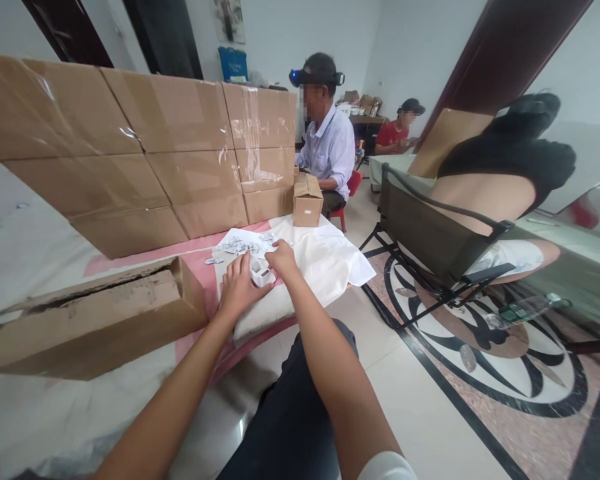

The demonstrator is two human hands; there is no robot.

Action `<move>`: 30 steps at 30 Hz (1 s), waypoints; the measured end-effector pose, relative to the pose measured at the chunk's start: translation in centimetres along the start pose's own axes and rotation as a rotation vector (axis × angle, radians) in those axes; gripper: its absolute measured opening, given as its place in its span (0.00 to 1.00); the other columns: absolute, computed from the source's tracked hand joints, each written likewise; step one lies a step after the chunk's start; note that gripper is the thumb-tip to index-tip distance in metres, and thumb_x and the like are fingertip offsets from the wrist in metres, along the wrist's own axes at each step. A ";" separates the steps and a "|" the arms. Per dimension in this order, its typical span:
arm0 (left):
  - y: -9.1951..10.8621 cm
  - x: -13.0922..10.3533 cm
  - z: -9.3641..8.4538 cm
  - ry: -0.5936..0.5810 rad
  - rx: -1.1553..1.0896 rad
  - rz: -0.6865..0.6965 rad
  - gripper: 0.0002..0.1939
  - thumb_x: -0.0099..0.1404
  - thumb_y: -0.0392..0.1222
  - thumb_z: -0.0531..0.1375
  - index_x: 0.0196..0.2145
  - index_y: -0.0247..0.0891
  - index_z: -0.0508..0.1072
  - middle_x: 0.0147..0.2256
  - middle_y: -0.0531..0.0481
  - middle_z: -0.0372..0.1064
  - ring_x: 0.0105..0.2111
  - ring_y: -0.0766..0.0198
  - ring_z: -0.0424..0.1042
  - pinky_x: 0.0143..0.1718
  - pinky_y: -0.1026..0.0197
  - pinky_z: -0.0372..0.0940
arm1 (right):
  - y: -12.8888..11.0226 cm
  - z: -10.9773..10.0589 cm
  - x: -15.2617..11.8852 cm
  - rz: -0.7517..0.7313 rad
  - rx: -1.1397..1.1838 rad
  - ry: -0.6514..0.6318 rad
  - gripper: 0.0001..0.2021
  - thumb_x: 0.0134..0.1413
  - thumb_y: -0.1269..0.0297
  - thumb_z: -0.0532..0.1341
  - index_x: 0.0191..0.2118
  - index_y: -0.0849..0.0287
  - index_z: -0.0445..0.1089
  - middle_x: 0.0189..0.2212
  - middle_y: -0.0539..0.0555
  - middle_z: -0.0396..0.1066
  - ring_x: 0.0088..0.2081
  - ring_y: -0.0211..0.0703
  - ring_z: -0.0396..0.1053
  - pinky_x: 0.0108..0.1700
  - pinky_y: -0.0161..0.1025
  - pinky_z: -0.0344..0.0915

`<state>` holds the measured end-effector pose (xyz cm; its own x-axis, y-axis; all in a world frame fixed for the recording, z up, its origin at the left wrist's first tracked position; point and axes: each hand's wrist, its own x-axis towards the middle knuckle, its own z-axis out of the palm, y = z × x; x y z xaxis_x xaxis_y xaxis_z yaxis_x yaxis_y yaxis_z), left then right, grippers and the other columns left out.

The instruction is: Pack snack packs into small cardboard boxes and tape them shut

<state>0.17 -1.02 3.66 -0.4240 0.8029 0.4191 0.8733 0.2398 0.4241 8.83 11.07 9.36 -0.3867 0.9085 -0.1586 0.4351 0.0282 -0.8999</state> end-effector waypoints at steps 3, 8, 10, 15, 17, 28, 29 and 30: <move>0.0 0.0 0.0 0.000 0.002 -0.002 0.53 0.55 0.56 0.68 0.70 0.36 0.49 0.65 0.34 0.57 0.63 0.41 0.57 0.60 0.42 0.60 | -0.4 -0.4 -0.6 -0.085 0.008 0.054 0.21 0.41 0.81 0.60 0.44 0.57 0.66 0.23 0.44 0.69 0.24 0.38 0.70 0.28 0.31 0.65; 0.1 0.0 0.0 0.012 0.020 -0.007 0.55 0.55 0.57 0.68 0.70 0.36 0.46 0.64 0.34 0.58 0.63 0.40 0.58 0.58 0.41 0.61 | -0.1 -1.4 -2.8 -0.153 0.070 0.026 0.21 0.40 0.82 0.56 0.43 0.57 0.66 0.28 0.45 0.69 0.22 0.34 0.72 0.29 0.30 0.67; 0.1 0.0 -0.1 0.019 0.013 0.009 0.54 0.55 0.58 0.68 0.70 0.39 0.47 0.63 0.34 0.59 0.63 0.40 0.58 0.58 0.42 0.61 | 0.5 -1.6 -3.8 -0.155 0.102 0.002 0.23 0.40 0.81 0.56 0.45 0.56 0.65 0.36 0.47 0.70 0.22 0.33 0.72 0.25 0.29 0.67; 0.2 -0.2 -0.1 0.055 -0.015 0.028 0.43 0.55 0.57 0.68 0.63 0.41 0.59 0.63 0.36 0.59 0.63 0.41 0.58 0.58 0.44 0.60 | 2.4 -1.2 -5.3 -0.110 0.182 -0.065 0.21 0.41 0.81 0.57 0.43 0.58 0.65 0.41 0.53 0.68 0.25 0.35 0.74 0.21 0.30 0.67; 0.4 -0.3 -0.1 0.069 0.005 0.012 0.42 0.55 0.56 0.68 0.62 0.40 0.60 0.65 0.36 0.57 0.64 0.40 0.56 0.59 0.43 0.58 | 3.0 -0.9 -5.3 -0.094 0.217 -0.083 0.18 0.42 0.81 0.57 0.42 0.59 0.65 0.40 0.53 0.68 0.27 0.37 0.75 0.22 0.31 0.70; 0.6 -0.3 -0.3 0.041 0.029 0.005 0.46 0.56 0.56 0.67 0.66 0.37 0.55 0.65 0.35 0.59 0.65 0.41 0.55 0.60 0.42 0.56 | 3.1 0.2 -4.8 -0.028 0.326 -0.118 0.16 0.43 0.83 0.58 0.38 0.59 0.62 0.27 0.46 0.64 0.28 0.44 0.78 0.25 0.35 0.74; 0.6 -0.3 -0.3 0.042 0.032 -0.001 0.47 0.55 0.55 0.68 0.66 0.36 0.55 0.64 0.35 0.59 0.64 0.40 0.55 0.60 0.42 0.56 | 3.1 0.2 -4.8 -0.019 0.326 -0.119 0.16 0.43 0.83 0.58 0.39 0.58 0.62 0.27 0.46 0.64 0.27 0.43 0.77 0.24 0.35 0.74; 0.6 -0.2 -0.2 0.043 0.034 -0.007 0.47 0.55 0.55 0.68 0.66 0.36 0.55 0.64 0.35 0.59 0.64 0.40 0.56 0.60 0.42 0.56 | 3.0 0.2 -4.8 -0.008 0.325 -0.119 0.17 0.43 0.83 0.59 0.39 0.58 0.61 0.27 0.45 0.64 0.25 0.43 0.77 0.23 0.35 0.73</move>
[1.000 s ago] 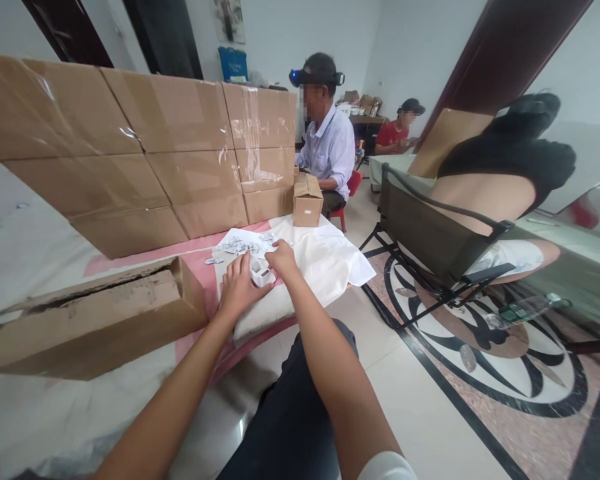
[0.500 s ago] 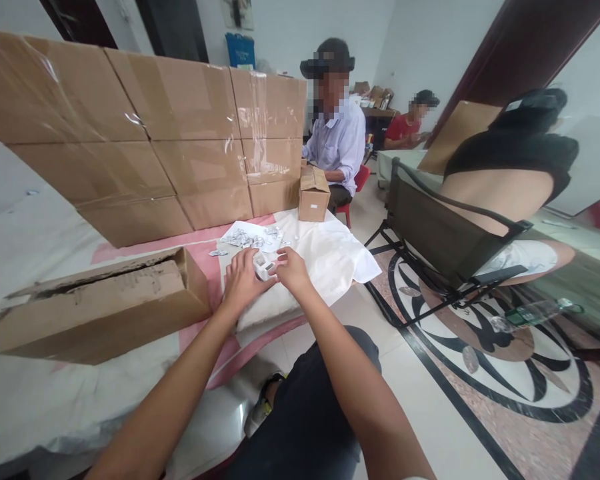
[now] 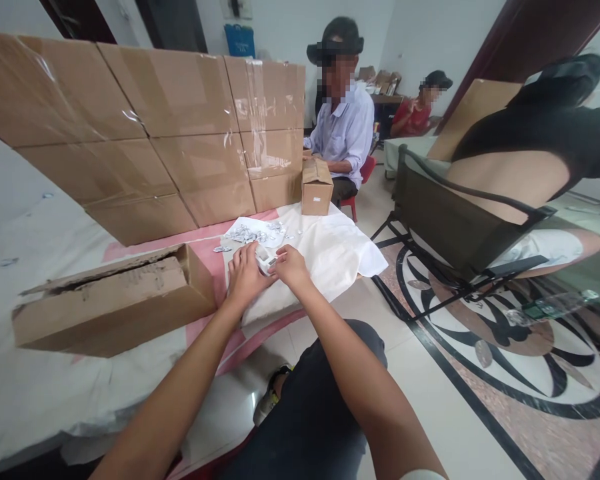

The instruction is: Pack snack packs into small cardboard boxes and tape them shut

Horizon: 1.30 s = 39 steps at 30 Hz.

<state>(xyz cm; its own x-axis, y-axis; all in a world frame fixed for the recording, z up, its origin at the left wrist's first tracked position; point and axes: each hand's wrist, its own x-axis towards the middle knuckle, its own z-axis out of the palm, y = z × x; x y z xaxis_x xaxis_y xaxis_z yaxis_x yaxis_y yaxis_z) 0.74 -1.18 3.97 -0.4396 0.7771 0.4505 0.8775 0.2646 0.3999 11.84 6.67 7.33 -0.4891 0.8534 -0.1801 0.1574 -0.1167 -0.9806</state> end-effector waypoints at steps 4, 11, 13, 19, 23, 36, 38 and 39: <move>0.0 0.1 0.2 0.014 0.000 -0.017 0.47 0.55 0.55 0.68 0.65 0.36 0.55 0.64 0.34 0.60 0.63 0.40 0.58 0.59 0.42 0.57 | -0.4 -0.3 -0.4 0.038 0.009 0.009 0.20 0.43 0.82 0.59 0.41 0.56 0.56 0.30 0.45 0.67 0.22 0.42 0.75 0.22 0.36 0.71; 0.0 0.1 0.2 0.007 0.012 -0.023 0.46 0.56 0.57 0.66 0.66 0.36 0.54 0.64 0.34 0.59 0.63 0.39 0.57 0.60 0.42 0.56 | -0.5 -0.4 -0.9 0.089 0.030 -0.008 0.21 0.44 0.83 0.59 0.41 0.55 0.53 0.31 0.45 0.67 0.23 0.40 0.76 0.21 0.34 0.71; 0.0 0.1 0.2 0.003 0.014 -0.025 0.47 0.56 0.57 0.66 0.66 0.36 0.54 0.64 0.34 0.59 0.63 0.39 0.57 0.60 0.42 0.56 | -0.2 -0.3 -0.8 0.099 0.031 -0.017 0.21 0.45 0.82 0.60 0.41 0.55 0.53 0.31 0.45 0.68 0.24 0.40 0.76 0.21 0.33 0.70; -0.1 0.0 0.2 0.009 0.027 -0.011 0.49 0.54 0.58 0.68 0.66 0.35 0.54 0.64 0.32 0.59 0.63 0.38 0.58 0.59 0.42 0.57 | 0.4 0.0 -0.3 0.115 0.019 -0.034 0.19 0.48 0.81 0.60 0.40 0.55 0.53 0.30 0.45 0.69 0.22 0.39 0.75 0.20 0.33 0.69; -0.2 -0.1 0.4 0.015 0.013 -0.002 0.48 0.56 0.58 0.67 0.66 0.36 0.54 0.64 0.33 0.59 0.63 0.39 0.58 0.59 0.42 0.57 | 0.6 -0.2 -0.1 0.125 -0.024 -0.042 0.18 0.49 0.81 0.61 0.39 0.55 0.54 0.25 0.42 0.67 0.19 0.38 0.72 0.17 0.32 0.64; -0.4 -0.2 0.6 0.020 0.004 0.049 0.45 0.60 0.58 0.63 0.68 0.36 0.52 0.66 0.33 0.57 0.65 0.40 0.55 0.61 0.40 0.55 | 2.0 -0.7 0.7 0.025 -0.112 -0.012 0.17 0.42 0.80 0.61 0.37 0.56 0.59 0.17 0.37 0.61 0.15 0.31 0.56 0.20 0.30 0.54; -0.5 -0.1 0.7 0.025 -0.010 0.045 0.46 0.60 0.58 0.63 0.68 0.36 0.52 0.66 0.34 0.56 0.65 0.39 0.55 0.61 0.39 0.56 | 2.0 -0.8 0.7 -0.003 -0.107 -0.021 0.16 0.41 0.80 0.60 0.37 0.57 0.62 0.19 0.38 0.62 0.17 0.30 0.57 0.23 0.30 0.55; -0.5 -0.1 0.7 0.024 -0.018 0.042 0.46 0.60 0.58 0.63 0.68 0.36 0.52 0.66 0.34 0.57 0.65 0.39 0.55 0.61 0.39 0.56 | 2.0 -0.9 0.6 -0.013 -0.105 -0.028 0.16 0.41 0.80 0.60 0.37 0.57 0.63 0.20 0.39 0.63 0.18 0.31 0.58 0.24 0.29 0.56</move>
<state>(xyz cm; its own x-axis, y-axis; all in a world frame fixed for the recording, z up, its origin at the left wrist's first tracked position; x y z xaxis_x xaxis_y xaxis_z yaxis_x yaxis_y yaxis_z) 0.47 -1.03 3.20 -0.4075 0.7731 0.4861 0.8917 0.2219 0.3945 12.67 7.41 5.34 -0.5152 0.8398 -0.1712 0.2391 -0.0510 -0.9697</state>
